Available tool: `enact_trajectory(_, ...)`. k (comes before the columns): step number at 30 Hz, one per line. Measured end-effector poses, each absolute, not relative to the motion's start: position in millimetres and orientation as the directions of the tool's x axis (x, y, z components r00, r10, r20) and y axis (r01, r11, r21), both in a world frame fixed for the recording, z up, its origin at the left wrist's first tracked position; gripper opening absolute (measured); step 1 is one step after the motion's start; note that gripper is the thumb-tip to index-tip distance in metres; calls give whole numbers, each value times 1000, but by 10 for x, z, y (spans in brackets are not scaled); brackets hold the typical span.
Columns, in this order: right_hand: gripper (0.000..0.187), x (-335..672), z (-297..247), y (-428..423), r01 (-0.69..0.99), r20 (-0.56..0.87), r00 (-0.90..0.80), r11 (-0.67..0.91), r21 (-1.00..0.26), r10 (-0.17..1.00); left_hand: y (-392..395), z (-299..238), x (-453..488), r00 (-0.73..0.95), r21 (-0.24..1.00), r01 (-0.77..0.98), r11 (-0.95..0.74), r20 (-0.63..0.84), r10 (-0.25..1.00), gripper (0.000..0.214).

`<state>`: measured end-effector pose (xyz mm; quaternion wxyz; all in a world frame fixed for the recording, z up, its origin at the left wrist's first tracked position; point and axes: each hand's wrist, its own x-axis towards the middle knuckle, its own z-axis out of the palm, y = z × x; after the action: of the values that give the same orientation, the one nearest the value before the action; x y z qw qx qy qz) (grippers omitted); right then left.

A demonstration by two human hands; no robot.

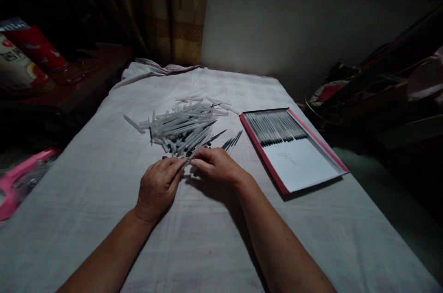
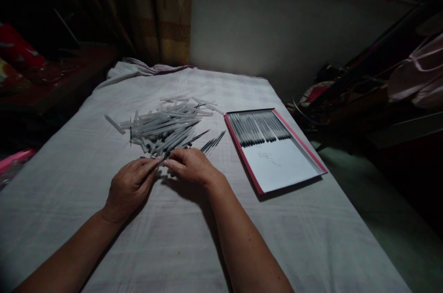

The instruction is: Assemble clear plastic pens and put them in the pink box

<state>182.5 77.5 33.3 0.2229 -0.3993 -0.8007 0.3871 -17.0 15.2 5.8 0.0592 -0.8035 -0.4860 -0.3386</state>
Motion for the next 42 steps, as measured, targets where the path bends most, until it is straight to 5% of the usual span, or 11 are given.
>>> enact_trajectory(6, 8, 1855, 338, 775, 408, 93, -595, 400, -821, 798, 152, 56, -169, 297, 239, 821, -519, 599, 744, 24)
enact_trajectory(18, 20, 1843, 362, 777, 490, 50, -603, 418, -765, 797, 157, 54, -173, 300, 213, 831, -513, 606, 737, 23)
enact_trajectory(24, 12, 1849, 392, 769, 487, 44, -616, 424, -764, 786, 153, 50, -174, 300, 238, 820, -520, 594, 746, 25)
enact_trajectory(32, 35, 1789, 396, 764, 507, 20, -619, 419, -753, 785, 152, 54, -168, 267, 310, 803, -510, 578, 771, 26)
enact_trajectory(42, 36, 1892, 361, 818, 415, 51, -593, 359, -836, 804, 155, 98, -205, 303, 156, 878, -453, 552, 777, 29)
